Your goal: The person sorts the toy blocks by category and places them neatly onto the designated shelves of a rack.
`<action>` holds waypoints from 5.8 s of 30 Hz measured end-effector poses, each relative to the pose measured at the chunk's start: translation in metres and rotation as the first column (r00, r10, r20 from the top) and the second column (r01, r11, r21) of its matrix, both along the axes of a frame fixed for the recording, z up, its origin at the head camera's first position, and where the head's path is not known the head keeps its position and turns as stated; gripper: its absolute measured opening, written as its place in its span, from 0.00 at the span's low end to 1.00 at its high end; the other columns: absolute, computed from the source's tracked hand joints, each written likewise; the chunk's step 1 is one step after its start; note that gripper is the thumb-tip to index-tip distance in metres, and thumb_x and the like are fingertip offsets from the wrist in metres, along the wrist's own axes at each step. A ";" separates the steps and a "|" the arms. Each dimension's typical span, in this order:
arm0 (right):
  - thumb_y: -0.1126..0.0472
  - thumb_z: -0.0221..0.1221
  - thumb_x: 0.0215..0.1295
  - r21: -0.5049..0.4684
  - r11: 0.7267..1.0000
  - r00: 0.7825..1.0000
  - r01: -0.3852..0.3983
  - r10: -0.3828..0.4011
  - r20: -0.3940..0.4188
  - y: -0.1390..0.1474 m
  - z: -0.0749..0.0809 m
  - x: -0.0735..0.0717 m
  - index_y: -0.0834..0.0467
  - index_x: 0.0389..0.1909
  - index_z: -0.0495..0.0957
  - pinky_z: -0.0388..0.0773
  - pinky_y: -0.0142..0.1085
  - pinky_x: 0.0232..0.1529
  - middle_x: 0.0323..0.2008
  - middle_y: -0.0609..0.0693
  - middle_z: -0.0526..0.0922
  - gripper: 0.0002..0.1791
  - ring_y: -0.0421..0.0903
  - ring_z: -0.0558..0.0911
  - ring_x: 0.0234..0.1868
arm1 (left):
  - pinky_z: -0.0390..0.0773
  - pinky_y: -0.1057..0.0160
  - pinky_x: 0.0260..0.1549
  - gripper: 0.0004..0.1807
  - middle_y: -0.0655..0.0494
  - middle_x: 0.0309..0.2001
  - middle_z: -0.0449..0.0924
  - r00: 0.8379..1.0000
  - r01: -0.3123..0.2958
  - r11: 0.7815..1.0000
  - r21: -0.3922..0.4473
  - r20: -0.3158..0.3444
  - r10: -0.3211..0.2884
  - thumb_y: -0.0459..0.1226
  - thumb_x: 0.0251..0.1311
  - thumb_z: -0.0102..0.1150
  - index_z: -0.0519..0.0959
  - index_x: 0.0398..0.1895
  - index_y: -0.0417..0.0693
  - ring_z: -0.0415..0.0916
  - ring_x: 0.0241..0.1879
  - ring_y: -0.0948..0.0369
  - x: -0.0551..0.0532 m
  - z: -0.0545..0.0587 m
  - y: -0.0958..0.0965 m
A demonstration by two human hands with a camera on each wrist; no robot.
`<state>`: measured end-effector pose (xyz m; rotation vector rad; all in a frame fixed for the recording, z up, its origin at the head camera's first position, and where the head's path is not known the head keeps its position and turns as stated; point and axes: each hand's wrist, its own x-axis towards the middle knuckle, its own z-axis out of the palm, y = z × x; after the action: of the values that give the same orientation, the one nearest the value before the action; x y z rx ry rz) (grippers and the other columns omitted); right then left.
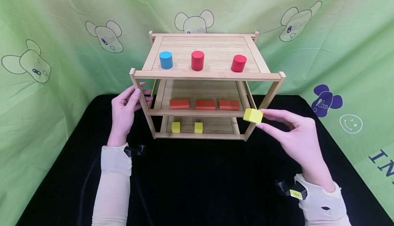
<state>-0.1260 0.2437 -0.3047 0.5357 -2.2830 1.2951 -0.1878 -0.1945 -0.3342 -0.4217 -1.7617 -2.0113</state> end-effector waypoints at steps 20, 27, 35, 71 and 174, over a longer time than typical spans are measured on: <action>0.67 0.77 0.53 0.079 0.996 0.995 -0.035 0.027 0.101 -0.011 -0.023 -0.008 0.52 0.47 0.89 0.79 0.23 0.46 0.43 0.47 0.89 0.19 0.37 0.86 0.44 | 0.87 0.54 0.41 0.16 0.41 0.43 0.87 1.000 -0.008 0.999 0.033 -0.006 0.009 0.38 0.74 0.58 0.82 0.57 0.37 0.87 0.38 0.45 -0.001 0.000 0.002; 0.67 0.78 0.52 0.095 0.995 0.993 -0.035 0.024 0.114 -0.015 -0.032 -0.012 0.53 0.48 0.89 0.78 0.22 0.45 0.43 0.47 0.89 0.20 0.34 0.85 0.43 | 0.86 0.57 0.42 0.19 0.41 0.44 0.87 1.000 -0.002 1.000 0.010 0.002 0.002 0.39 0.75 0.57 0.81 0.58 0.34 0.87 0.39 0.49 0.001 -0.001 0.001; 0.67 0.77 0.53 0.104 0.993 0.989 -0.060 0.046 0.138 -0.018 -0.040 -0.018 0.54 0.49 0.88 0.79 0.22 0.43 0.44 0.49 0.89 0.20 0.33 0.85 0.42 | 0.86 0.58 0.43 0.19 0.42 0.44 0.87 1.000 0.000 1.000 0.001 0.010 0.000 0.40 0.75 0.57 0.81 0.58 0.35 0.87 0.39 0.50 0.002 0.001 0.001; 0.65 0.75 0.58 0.112 0.986 0.972 -0.128 0.102 0.213 -0.036 -0.097 -0.045 0.62 0.46 0.86 0.86 0.41 0.42 0.42 0.54 0.89 0.15 0.53 0.88 0.43 | 0.86 0.57 0.43 0.17 0.42 0.44 0.87 1.000 0.010 1.000 0.021 0.001 -0.010 0.38 0.75 0.57 0.82 0.58 0.36 0.87 0.39 0.49 0.001 0.000 0.001; 0.65 0.60 0.72 -0.275 0.923 0.950 0.270 -0.301 -0.078 0.019 0.039 -0.002 0.61 0.63 0.79 0.73 0.30 0.62 0.60 0.53 0.81 0.20 0.45 0.78 0.62 | 0.85 0.60 0.46 0.19 0.43 0.46 0.86 0.999 -0.036 0.999 -0.016 -0.001 0.036 0.39 0.75 0.57 0.80 0.61 0.37 0.87 0.42 0.51 0.003 -0.003 -0.005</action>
<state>-0.1277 0.2623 -0.2661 0.1730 -1.9640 1.3467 -0.1852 -0.1990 -0.3367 -0.3921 -1.7734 -1.9735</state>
